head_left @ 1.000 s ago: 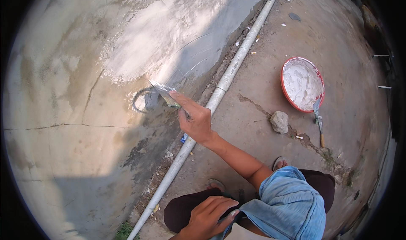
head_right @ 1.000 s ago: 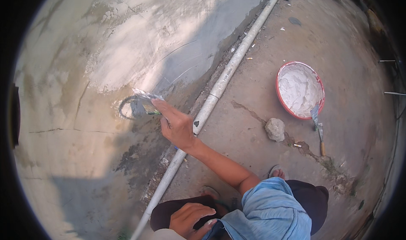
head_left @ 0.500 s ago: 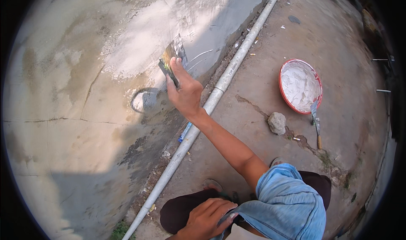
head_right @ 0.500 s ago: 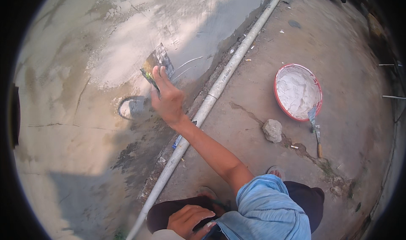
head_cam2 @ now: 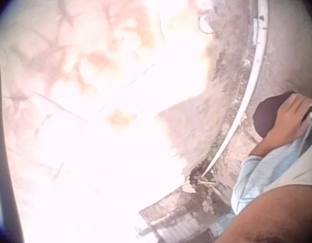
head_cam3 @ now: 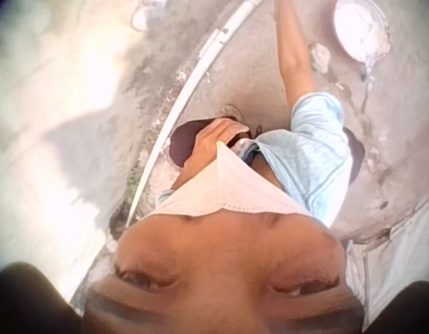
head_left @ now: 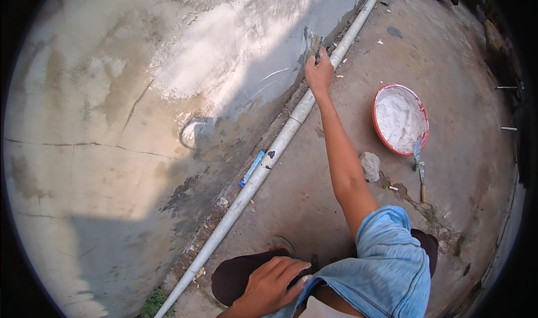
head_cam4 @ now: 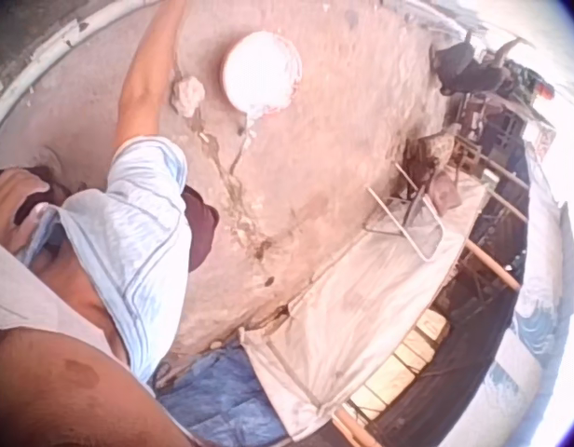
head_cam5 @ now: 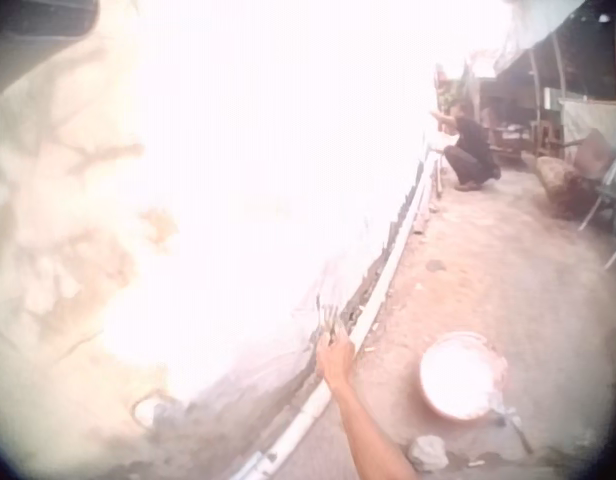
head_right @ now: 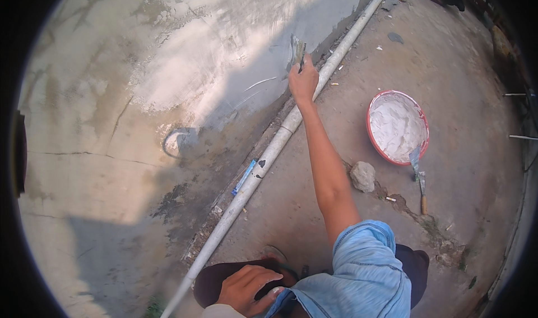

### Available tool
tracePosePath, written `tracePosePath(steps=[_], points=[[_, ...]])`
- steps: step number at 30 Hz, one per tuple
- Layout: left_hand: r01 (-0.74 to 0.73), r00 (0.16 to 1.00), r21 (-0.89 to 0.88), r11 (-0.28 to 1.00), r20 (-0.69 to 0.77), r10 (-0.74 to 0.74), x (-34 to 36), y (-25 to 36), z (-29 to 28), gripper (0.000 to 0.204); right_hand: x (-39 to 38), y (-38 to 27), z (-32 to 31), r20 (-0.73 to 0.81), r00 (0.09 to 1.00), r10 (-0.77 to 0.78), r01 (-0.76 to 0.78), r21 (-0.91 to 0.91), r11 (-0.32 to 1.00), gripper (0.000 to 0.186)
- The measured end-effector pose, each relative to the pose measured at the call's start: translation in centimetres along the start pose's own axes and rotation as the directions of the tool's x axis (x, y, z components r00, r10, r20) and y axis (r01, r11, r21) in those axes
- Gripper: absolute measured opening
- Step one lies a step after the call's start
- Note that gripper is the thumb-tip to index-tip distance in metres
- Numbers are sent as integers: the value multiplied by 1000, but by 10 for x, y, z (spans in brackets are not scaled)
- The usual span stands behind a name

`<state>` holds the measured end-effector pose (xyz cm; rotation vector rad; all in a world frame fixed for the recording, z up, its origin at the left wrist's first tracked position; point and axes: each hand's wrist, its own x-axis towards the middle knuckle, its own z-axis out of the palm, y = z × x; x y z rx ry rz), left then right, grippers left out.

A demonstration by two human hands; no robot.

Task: The person scoops white plaster from a red bucket with a trowel and applies it to a cracked concrete wall, smoothing the surface in sections. The person repeatedly reloads the trowel and spreads the plaster along the wall's lower edge.

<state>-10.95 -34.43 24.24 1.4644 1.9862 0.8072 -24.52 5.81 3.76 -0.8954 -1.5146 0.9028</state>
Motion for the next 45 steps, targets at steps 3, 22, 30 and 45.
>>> tracePosePath(steps=[3, 22, 30, 45], points=[[8, 1000, 18, 1000, 27, -8, 2, -2, 2, 21, -35, -59, 21, 91, 995, -28, 29, -11, 1000, 50], [97, 994, 32, 995, 48, -99, -3, 1, -2, 22, -74, 0, 18, -1, 997, 72, -71, 45, 996, 39], [-20, 994, 34, 999, 106, 16, 0, -32, 9, 32, -227, -140, -2, 233, 923, -307, 232, 299, 926, 52], [28, 992, 72, 997, 118, -37, -6, -36, 4, 33, -261, -94, 71, 137, 989, 52, -79, 198, 977, 50]])
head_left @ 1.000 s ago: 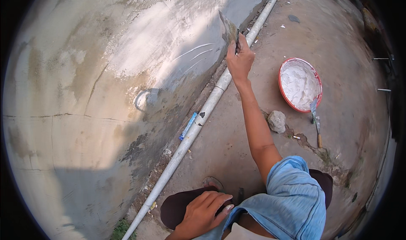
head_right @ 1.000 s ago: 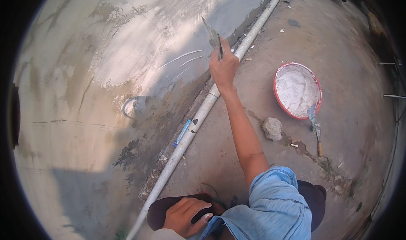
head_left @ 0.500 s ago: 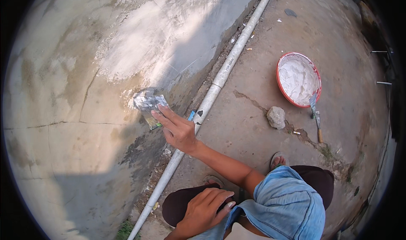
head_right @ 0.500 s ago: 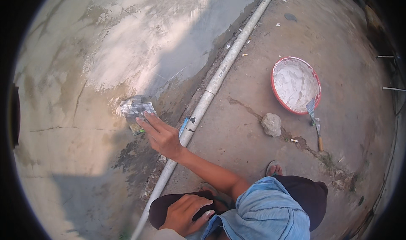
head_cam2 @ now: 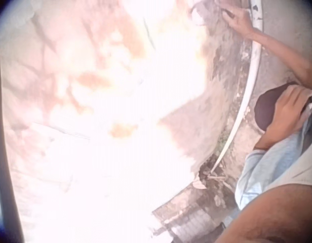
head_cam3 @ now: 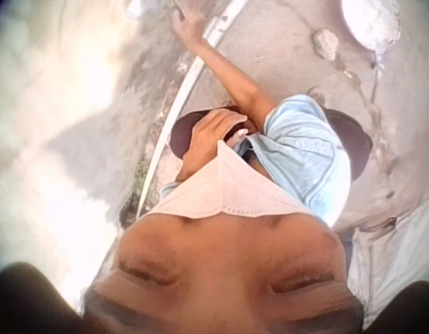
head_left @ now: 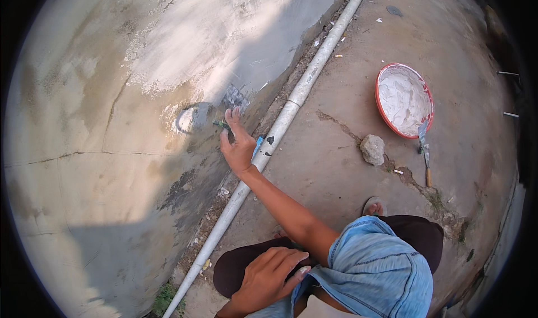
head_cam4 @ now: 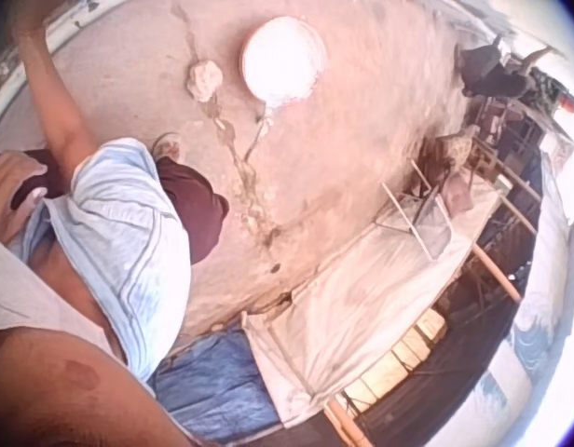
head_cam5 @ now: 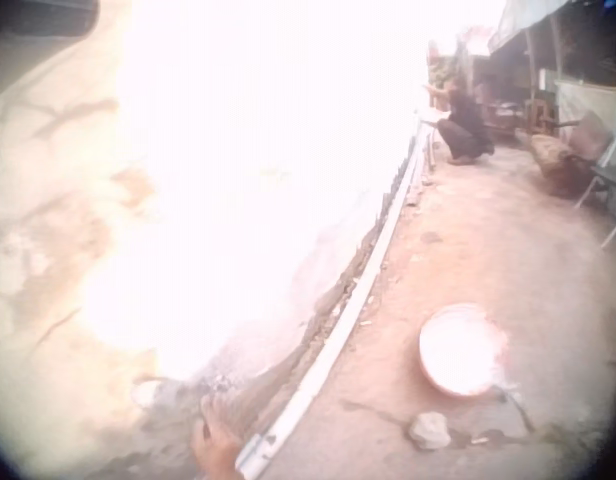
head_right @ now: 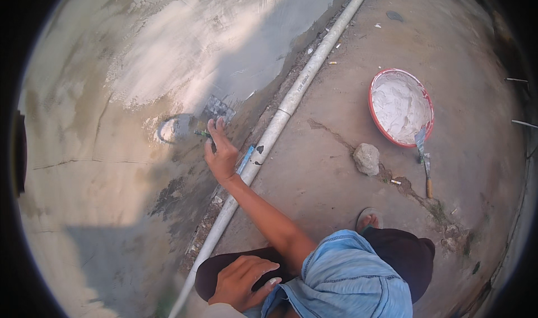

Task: The person scoops white plaster from a red bucket with a trowel and applies it to a cracked concrete wall, smoothing the surface in sections. The person repeatedly reloads the trowel and spreads the plaster along the wall's lower edge.

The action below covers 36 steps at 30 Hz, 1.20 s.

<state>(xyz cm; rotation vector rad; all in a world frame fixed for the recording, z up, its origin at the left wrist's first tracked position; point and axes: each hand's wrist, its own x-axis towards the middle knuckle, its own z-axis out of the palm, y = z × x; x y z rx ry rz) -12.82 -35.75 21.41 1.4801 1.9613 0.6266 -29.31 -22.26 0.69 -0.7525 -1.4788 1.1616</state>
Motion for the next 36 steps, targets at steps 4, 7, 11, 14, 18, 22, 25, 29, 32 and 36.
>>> tracePosePath(steps=[4, 7, 11, 14, 18, 22, 25, 29, 32, 36], points=[[-50, 999, -38, 998, 13, 50, 2, -1, 7, 34, -29, 2, -38, 169, 980, -108, 102, 43, 994, 45], [-55, 998, -66, 996, 4, 55, -3, 0, 1, 35, 18, 18, -98, 92, 980, 178, -171, -75, 982, 29], [-36, 999, -47, 998, 27, 38, -8, 2, -3, 36, 115, 58, -121, -119, 970, 212, -227, -134, 965, 44], [-51, 998, -74, 996, 21, 52, -5, 5, -3, 36, 114, 27, -99, 172, 910, 377, -321, -280, 904, 51], [-27, 1000, -34, 999, 11, 28, -2, 5, 0, 36, 19, -2, -48, 124, 991, -52, 61, -68, 996, 62], [-39, 999, -22, 999, 33, 40, -4, 5, 6, 35, -25, -12, -60, 240, 962, -131, 144, -38, 989, 61], [-23, 1000, -16, 1000, 13, 23, -10, 5, 3, 35, 21, 6, -88, 127, 989, 74, -71, -28, 997, 59], [-42, 999, -82, 996, 0, 42, -9, 7, -2, 35, 64, 20, -66, 5, 999, -50, 51, -128, 991, 61], [-41, 999, 2, 999, 12, 41, -9, 2, 2, 36, 16, -16, -42, 163, 984, -69, 84, -87, 993, 64], [-25, 999, -23, 999, 27, 26, -10, 0, 2, 36, -9, -18, -65, 219, 955, -198, 204, -6, 979, 61]])
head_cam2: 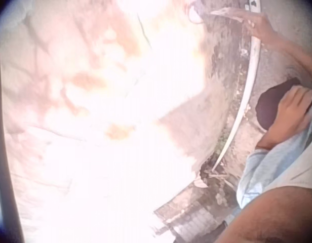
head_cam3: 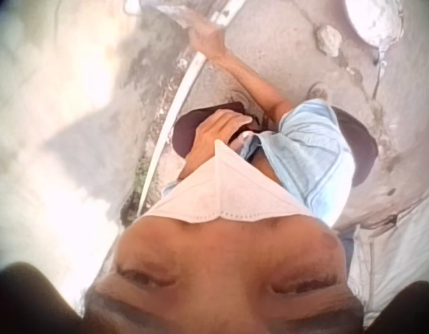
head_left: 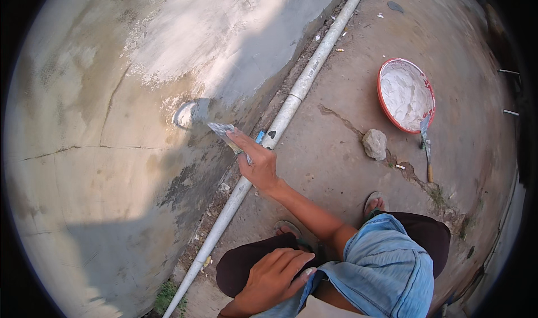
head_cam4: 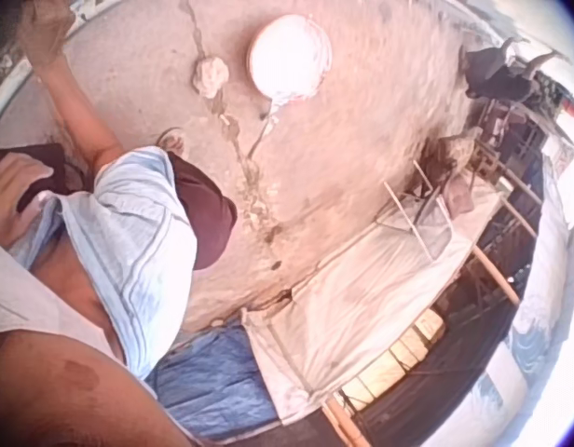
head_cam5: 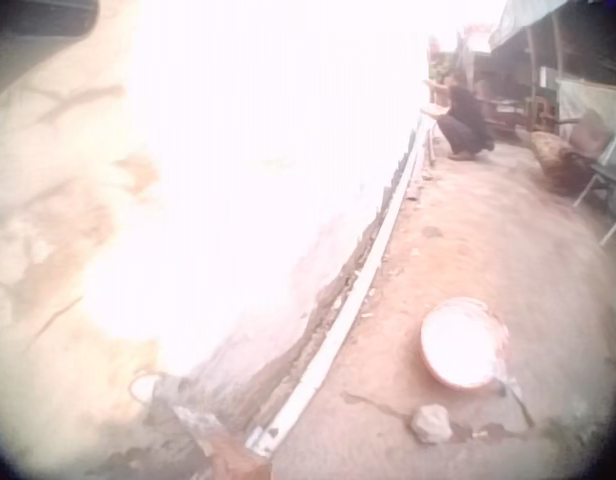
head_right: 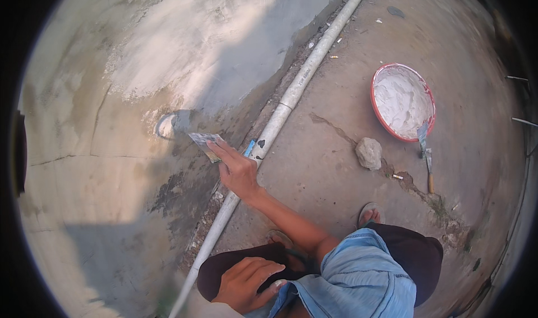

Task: The person scoops white plaster from a red bucket with a trowel and applies it to a cracked concrete wall, smoothing the surface in sections. The person repeatedly reloads the trowel and spreads the plaster along the wall's lower edge.

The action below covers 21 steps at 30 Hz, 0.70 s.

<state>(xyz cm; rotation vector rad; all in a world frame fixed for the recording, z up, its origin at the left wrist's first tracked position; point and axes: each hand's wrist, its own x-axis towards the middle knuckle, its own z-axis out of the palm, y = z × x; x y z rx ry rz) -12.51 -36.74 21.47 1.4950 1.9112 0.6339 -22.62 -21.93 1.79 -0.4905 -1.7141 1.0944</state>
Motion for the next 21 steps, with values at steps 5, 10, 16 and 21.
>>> tracePosePath(steps=[5, 10, 16, 21], points=[[73, 997, -57, 996, -20, -74, 5, 28, -19, 27, 79, 85, -60, -274, 893, 358, -369, 15, 929, 52], [-27, 1000, -14, 1000, 5, 27, 5, 2, -7, 35, 77, 42, -16, -162, 973, 164, -175, -51, 983, 58], [91, 996, -48, 995, -12, -91, 16, 25, -13, 27, 19, -3, -16, 36, 999, -26, 23, 64, 998, 55], [125, 991, -62, 990, -37, -128, 14, 33, -15, 26, 142, 118, -86, -325, 917, 233, -208, 108, 972, 27]])
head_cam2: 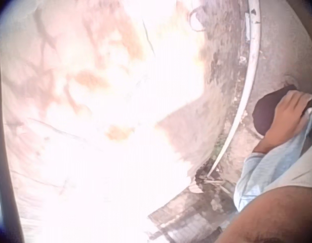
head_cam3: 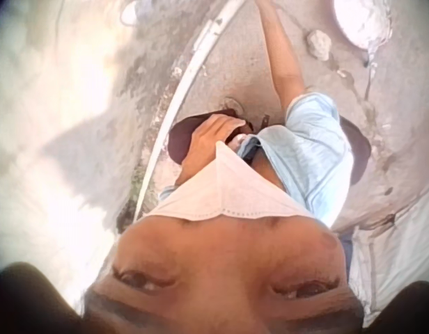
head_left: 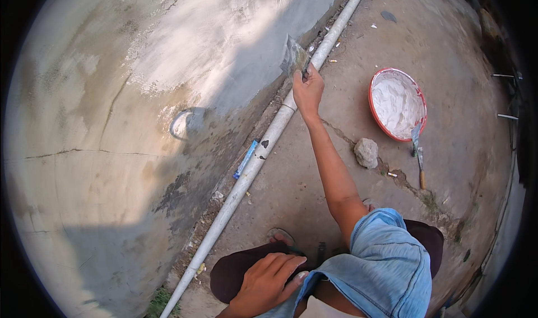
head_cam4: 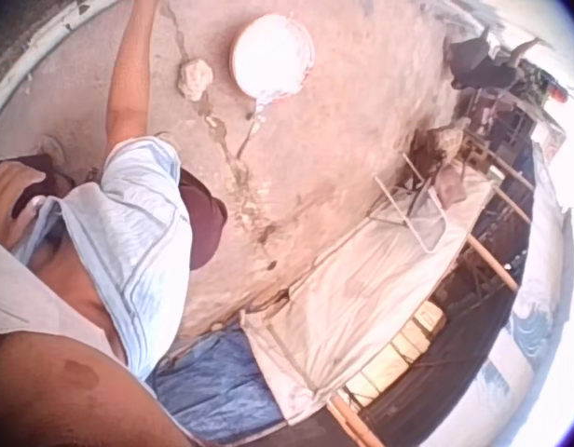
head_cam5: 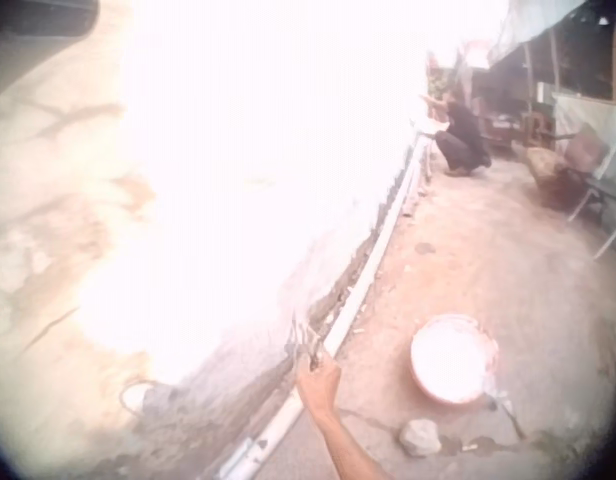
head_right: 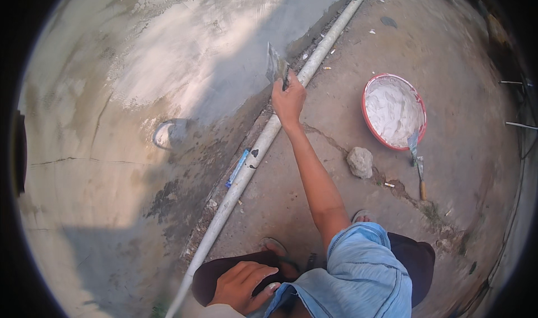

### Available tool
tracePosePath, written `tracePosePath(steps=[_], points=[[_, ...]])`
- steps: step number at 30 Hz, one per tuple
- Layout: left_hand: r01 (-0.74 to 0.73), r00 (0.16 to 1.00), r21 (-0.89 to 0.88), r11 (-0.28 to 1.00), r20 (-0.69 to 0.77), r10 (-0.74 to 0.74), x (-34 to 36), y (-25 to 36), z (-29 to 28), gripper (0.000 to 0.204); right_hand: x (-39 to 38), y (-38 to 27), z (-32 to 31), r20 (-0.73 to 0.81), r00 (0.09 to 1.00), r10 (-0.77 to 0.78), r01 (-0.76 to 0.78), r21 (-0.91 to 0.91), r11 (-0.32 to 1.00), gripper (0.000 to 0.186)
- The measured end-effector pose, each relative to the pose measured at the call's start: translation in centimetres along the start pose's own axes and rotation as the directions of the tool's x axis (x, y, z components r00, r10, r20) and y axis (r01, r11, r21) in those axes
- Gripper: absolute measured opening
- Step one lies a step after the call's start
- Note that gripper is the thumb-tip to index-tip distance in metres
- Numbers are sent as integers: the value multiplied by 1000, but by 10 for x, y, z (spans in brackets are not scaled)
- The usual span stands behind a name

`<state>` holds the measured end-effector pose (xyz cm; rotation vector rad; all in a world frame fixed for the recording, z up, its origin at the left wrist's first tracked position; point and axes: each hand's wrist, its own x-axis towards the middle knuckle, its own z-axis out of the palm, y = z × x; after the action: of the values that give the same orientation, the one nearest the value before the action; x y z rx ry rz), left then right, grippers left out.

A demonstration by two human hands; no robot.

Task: The person scoops white plaster from a red bucket with a trowel and applies it to a cracked concrete wall, smoothing the surface in sections. The person repeatedly reloads the trowel and spreads the plaster along the wall's lower edge.

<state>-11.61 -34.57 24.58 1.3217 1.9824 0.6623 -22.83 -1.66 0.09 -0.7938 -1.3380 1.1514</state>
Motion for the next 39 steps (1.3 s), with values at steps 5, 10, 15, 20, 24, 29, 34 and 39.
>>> tracePosePath(steps=[5, 10, 15, 20, 24, 29, 34, 39], points=[[-27, 999, 21, 999, -39, 28, -7, -9, 5, 27, 67, 16, 12, -17, 1000, 15, -20, -347, 938, 37], [5, 999, 48, 999, 32, -6, -5, -2, 0, 28, -28, -76, 39, 143, 987, 75, -48, -179, 983, 48], [-137, 989, 59, 989, 61, 133, -3, -30, 14, 36, -145, -142, 55, 399, 893, -207, 251, -61, 966, 61], [-8, 999, 43, 999, 51, 5, 11, 0, 6, 27, -165, -126, 33, 432, 790, -434, 458, 53, 887, 58], [35, 999, 56, 998, 32, -37, 5, 3, 4, 27, -71, -28, -6, 156, 976, 151, -146, -40, 988, 34], [67, 998, 72, 995, 17, -68, 3, 8, 5, 27, 25, 85, -6, -119, 981, 153, -180, -259, 949, 40], [22, 1000, 53, 998, 18, -23, 11, 2, 7, 27, -25, 33, 51, 2, 986, 165, -156, -320, 934, 50], [17, 1000, 70, 997, 18, -18, 18, -3, 6, 27, -79, 41, 20, 142, 982, 123, -108, -106, 988, 45]])
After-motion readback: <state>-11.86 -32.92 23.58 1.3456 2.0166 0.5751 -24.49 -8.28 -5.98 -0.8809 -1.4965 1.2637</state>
